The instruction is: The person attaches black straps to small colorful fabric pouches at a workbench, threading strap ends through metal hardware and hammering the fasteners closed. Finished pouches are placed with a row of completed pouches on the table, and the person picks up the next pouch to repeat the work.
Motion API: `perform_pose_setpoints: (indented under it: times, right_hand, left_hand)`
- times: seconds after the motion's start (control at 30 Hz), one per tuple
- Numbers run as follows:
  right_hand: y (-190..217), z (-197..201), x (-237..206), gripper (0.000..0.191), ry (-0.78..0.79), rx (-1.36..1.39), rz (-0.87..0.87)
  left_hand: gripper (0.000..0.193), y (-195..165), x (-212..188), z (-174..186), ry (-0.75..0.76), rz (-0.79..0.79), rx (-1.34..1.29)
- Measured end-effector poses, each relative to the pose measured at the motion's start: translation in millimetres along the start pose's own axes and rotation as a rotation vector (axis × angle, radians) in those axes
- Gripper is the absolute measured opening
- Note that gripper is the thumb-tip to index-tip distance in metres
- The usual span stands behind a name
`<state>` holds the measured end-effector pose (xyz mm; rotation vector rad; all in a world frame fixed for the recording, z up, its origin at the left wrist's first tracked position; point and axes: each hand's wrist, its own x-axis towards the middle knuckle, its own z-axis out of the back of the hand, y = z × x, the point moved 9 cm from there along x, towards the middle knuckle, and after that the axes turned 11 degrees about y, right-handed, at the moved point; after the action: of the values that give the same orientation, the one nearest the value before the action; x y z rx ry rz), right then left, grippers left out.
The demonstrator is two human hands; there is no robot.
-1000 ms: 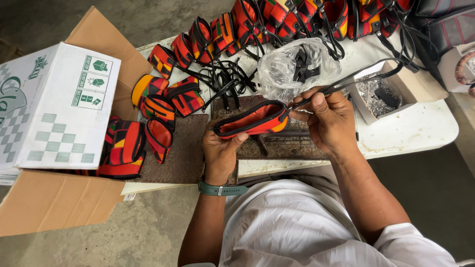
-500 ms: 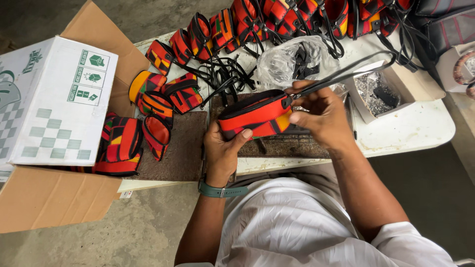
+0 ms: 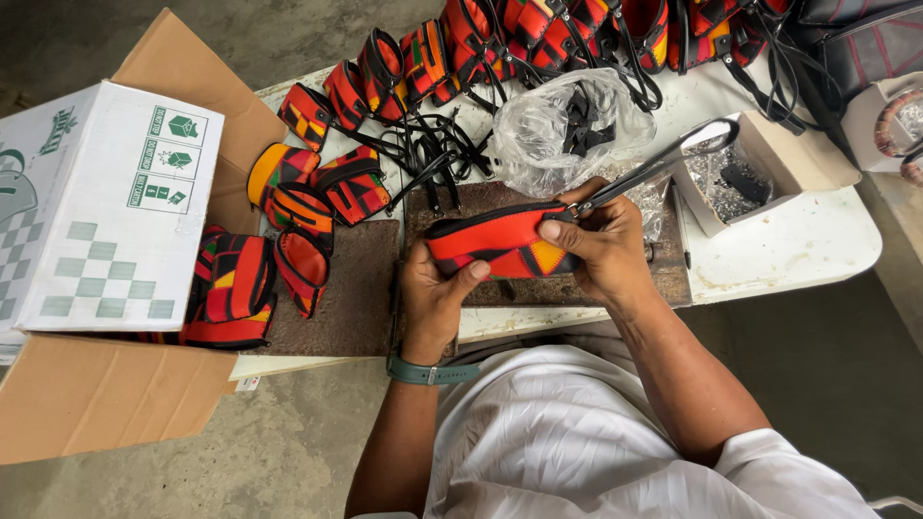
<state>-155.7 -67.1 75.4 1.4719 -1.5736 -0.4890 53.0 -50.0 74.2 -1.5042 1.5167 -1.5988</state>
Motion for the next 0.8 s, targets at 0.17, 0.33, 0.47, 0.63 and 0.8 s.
perform_pose_setpoints:
  times: [0.17,0.33,0.47,0.63,0.8]
  right_hand:
    - [-9,12,3,0.038,-0.144,0.123,-0.171]
    - [-4,41,11,0.038,-0.024,0.156,-0.108]
    - [-9,68,9,0.033,-0.064,0.021,-0.068]
    - [20,66,5,0.052,0.081,-0.045,-0.048]
    - [62,71,-1,0.058,0.269,-0.014,-0.023]
  left_hand:
    - [0.050,17,-2,-8,-0.053,0.061,-0.265]
    - [0.050,13,-5,6,-0.070,0.047,-0.091]
    - [0.048,15,-7,10,-0.043,0.048,0.003]
    - [0.050,30,-14,29,-0.138,0.185,-0.104]
    - [0.051,33,-20,35,-0.061,0.247,-0.254]
